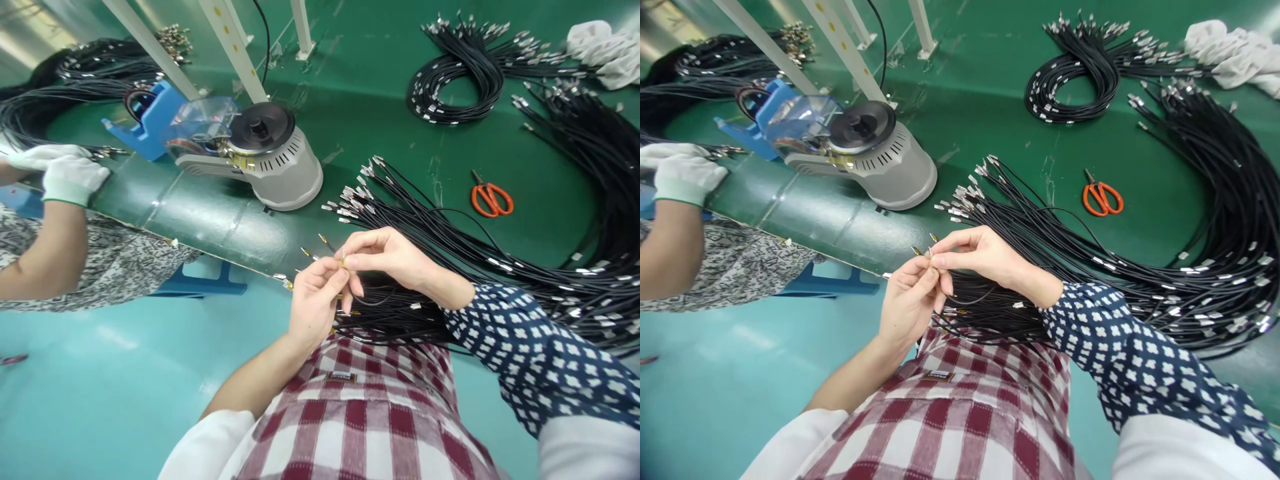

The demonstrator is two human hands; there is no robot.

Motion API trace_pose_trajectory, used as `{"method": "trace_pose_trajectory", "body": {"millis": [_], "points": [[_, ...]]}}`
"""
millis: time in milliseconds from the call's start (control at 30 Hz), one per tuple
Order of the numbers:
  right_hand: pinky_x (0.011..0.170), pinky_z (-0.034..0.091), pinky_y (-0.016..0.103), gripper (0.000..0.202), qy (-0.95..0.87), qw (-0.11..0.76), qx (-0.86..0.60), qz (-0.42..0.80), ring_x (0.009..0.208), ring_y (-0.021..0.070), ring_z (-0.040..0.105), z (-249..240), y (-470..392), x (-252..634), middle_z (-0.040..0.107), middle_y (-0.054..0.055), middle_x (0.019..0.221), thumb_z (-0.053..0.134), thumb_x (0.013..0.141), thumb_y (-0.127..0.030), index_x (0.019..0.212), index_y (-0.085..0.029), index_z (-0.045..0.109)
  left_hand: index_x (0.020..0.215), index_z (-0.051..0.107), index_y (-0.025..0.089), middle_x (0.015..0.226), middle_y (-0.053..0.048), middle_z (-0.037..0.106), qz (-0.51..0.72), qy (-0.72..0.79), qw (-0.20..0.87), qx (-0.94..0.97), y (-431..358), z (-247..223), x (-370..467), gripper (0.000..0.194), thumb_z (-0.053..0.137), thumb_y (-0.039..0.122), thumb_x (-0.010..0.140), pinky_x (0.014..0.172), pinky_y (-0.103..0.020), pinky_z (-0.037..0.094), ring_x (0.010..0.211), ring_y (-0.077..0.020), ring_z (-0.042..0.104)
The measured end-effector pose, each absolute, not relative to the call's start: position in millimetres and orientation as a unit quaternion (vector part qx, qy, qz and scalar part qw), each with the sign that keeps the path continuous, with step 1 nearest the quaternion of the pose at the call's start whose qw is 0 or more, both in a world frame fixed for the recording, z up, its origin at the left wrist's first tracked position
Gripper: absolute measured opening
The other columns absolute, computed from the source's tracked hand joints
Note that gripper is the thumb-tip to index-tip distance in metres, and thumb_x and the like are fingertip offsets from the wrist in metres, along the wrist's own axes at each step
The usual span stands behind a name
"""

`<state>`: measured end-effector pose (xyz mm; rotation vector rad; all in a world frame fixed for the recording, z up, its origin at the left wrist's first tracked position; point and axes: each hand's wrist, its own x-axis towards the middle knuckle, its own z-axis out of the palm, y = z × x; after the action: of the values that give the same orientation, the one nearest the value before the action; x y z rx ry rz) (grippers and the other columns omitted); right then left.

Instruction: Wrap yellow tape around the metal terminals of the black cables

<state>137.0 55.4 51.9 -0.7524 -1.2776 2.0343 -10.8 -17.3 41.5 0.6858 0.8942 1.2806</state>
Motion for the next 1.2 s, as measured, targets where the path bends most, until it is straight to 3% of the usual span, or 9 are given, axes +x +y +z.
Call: {"method": "trace_pose_trajectory", "body": {"millis": [133, 300, 533, 733, 833, 933, 1033, 1100, 1200], "points": [[0.07, 0.05, 0.028, 0.019, -0.554, 0.283, -0.279, 0.732, 0.067, 0.012, 0.063, 57.8, 64.3, 140.9, 0.07, 0.0, 0.073, 0.08, 0.073, -0.03, 0.077, -0.014, 0.071, 0.079, 0.065, 0.014, 0.061, -0.001, 0.068, 0.539, 0.377, 0.692, 0.298, -17.1, 39.8, -13.4, 0.02, 0.072, 0.033, 0.084, 0.038, -0.016, 0.038, 0.037, -0.0053, 0.051], [0.067, 0.049, 0.027, 0.011, -0.636, 0.264, -0.283, 0.667, 0.068, 0.013, 0.061, 67.9, 64.2, 140.4, 0.069, 0.001, 0.074, 0.068, 0.082, -0.025, 0.08, -0.014, 0.068, 0.075, 0.064, 0.014, 0.059, 0.0, 0.066, 0.501, 0.368, 0.733, 0.277, -14.7, 35.5, -16.5, 0.025, 0.075, 0.035, 0.082, 0.039, -0.018, 0.038, 0.036, -0.0056, 0.05], [0.068, 0.041, 0.028, 0.016, -0.821, 0.253, -0.42, 0.291, 0.077, 0.0145, 0.056, 58.2, 55.8, 147.8, 0.065, 0.006, 0.096, 0.051, 0.092, -0.016, 0.087, -0.016, 0.066, 0.077, 0.062, 0.015, 0.062, 0.0, 0.067, 0.502, 0.37, 0.733, 0.271, -12.6, 29.0, -27.9, 0.027, 0.077, 0.037, 0.079, 0.04, -0.018, 0.041, 0.039, -0.007, 0.054], [0.058, 0.039, 0.024, 0.022, -0.799, 0.209, -0.366, 0.429, 0.063, 0.011, 0.052, 59.8, 37.1, 157.6, 0.065, 0.002, 0.082, 0.057, 0.095, -0.035, 0.087, -0.018, 0.069, 0.077, 0.056, 0.015, 0.069, -0.001, 0.07, 0.555, 0.392, 0.693, 0.24, -4.6, 38.9, -30.2, 0.029, 0.081, 0.029, 0.074, 0.044, -0.02, 0.048, 0.044, -0.01, 0.062], [0.063, 0.04, 0.025, 0.022, -0.803, 0.21, -0.347, 0.436, 0.065, 0.0119, 0.055, 57.1, 28.5, 154.7, 0.066, 0.002, 0.077, 0.058, 0.095, -0.033, 0.086, -0.019, 0.072, 0.078, 0.057, 0.015, 0.07, 0.0, 0.069, 0.558, 0.388, 0.693, 0.24, -2.5, 41.3, -32.6, 0.027, 0.08, 0.027, 0.075, 0.046, -0.02, 0.049, 0.046, -0.0102, 0.063], [0.064, 0.042, 0.026, 0.023, -0.79, 0.219, -0.353, 0.45, 0.066, 0.0126, 0.057, 52.9, 23.5, 148.9, 0.067, 0.003, 0.077, 0.056, 0.096, -0.031, 0.085, -0.018, 0.072, 0.095, 0.062, 0.015, 0.073, -0.003, 0.071, 0.554, 0.387, 0.692, 0.254, -3.1, 41.0, -39.4, 0.027, 0.076, 0.033, 0.08, 0.05, -0.021, 0.05, 0.049, -0.0119, 0.065], [0.063, 0.043, 0.025, 0.023, -0.793, 0.196, -0.346, 0.461, 0.066, 0.0128, 0.06, 52.7, 26.3, 147.2, 0.07, 0.003, 0.079, 0.055, 0.096, -0.031, 0.085, -0.019, 0.071, 0.086, 0.065, 0.013, 0.074, -0.006, 0.073, 0.568, 0.428, 0.641, 0.289, -6.0, 38.7, -47.5, 0.022, 0.073, 0.034, 0.082, 0.048, -0.022, 0.048, 0.048, -0.0123, 0.064], [0.066, 0.045, 0.025, 0.022, -0.818, 0.174, -0.352, 0.422, 0.071, 0.0134, 0.062, 53.6, 35.3, 151.9, 0.071, 0.003, 0.085, 0.056, 0.096, -0.033, 0.089, -0.02, 0.072, 0.077, 0.065, 0.013, 0.074, -0.006, 0.073, 0.576, 0.473, 0.586, 0.316, -9.8, 34.9, -52.5, 0.02, 0.074, 0.031, 0.082, 0.047, -0.022, 0.046, 0.047, -0.0124, 0.064], [0.067, 0.044, 0.028, 0.02, -0.844, 0.142, -0.465, 0.227, 0.079, 0.0176, 0.065, 51.1, 57.1, 166.8, 0.071, 0.006, 0.098, 0.058, 0.094, -0.037, 0.096, -0.02, 0.07, 0.078, 0.067, 0.015, 0.074, -0.005, 0.073, 0.563, 0.566, 0.467, 0.381, -17.7, 24.1, -61.1, 0.017, 0.071, 0.031, 0.084, 0.054, -0.025, 0.047, 0.056, -0.0152, 0.066]]}}
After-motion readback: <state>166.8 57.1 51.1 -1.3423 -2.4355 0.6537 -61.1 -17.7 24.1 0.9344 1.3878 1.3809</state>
